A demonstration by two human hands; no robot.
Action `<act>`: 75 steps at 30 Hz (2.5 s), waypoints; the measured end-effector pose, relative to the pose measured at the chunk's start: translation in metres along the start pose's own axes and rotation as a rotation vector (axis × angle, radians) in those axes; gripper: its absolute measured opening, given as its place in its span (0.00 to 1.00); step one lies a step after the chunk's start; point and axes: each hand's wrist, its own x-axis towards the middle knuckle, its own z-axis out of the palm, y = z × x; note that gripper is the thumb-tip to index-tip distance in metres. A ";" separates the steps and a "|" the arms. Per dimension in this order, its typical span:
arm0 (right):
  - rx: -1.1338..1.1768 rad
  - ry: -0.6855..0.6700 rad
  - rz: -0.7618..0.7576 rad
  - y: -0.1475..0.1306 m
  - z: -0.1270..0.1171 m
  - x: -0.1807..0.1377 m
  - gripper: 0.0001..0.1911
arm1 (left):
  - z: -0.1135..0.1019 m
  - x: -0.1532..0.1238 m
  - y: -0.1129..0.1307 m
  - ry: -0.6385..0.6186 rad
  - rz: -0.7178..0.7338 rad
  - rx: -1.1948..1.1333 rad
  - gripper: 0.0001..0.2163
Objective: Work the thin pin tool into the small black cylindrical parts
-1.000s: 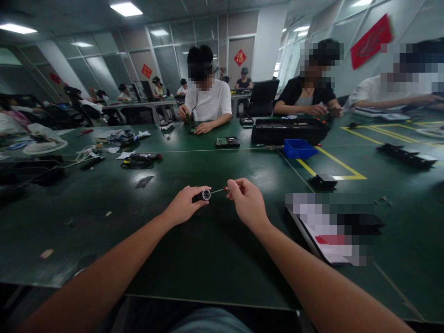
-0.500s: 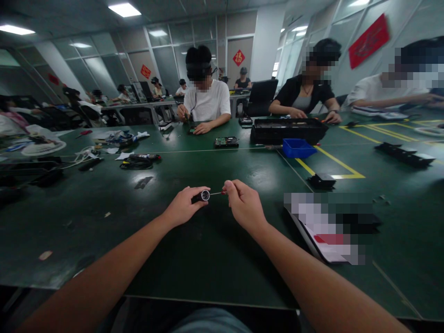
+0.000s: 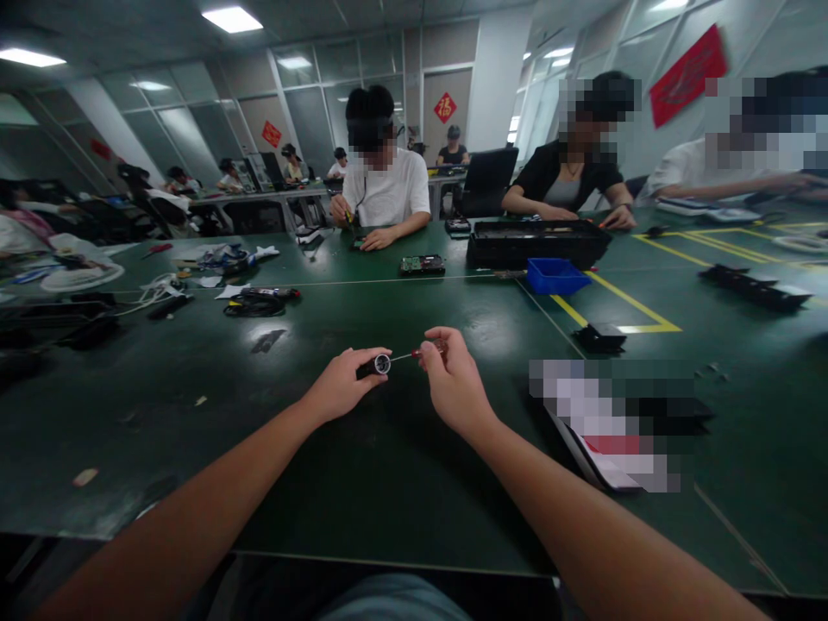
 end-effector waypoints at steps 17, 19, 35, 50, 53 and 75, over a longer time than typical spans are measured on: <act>0.241 0.149 0.211 0.021 0.001 0.012 0.12 | -0.003 0.009 -0.010 -0.077 0.013 0.150 0.20; 0.149 0.120 0.133 0.019 0.000 0.010 0.14 | -0.002 0.009 -0.009 -0.076 0.010 0.154 0.20; -0.334 0.001 -0.172 0.001 -0.001 0.000 0.09 | -0.001 0.008 -0.003 -0.142 -0.003 0.186 0.23; -0.393 0.031 -0.110 -0.004 -0.002 0.000 0.09 | -0.003 0.010 -0.009 0.191 -0.151 -0.235 0.18; -0.385 0.046 -0.117 -0.003 -0.002 0.001 0.09 | -0.005 0.009 -0.007 0.183 -0.182 -0.287 0.17; -0.342 0.068 -0.122 -0.005 -0.002 -0.001 0.11 | 0.015 0.014 0.015 -0.043 -0.066 0.376 0.18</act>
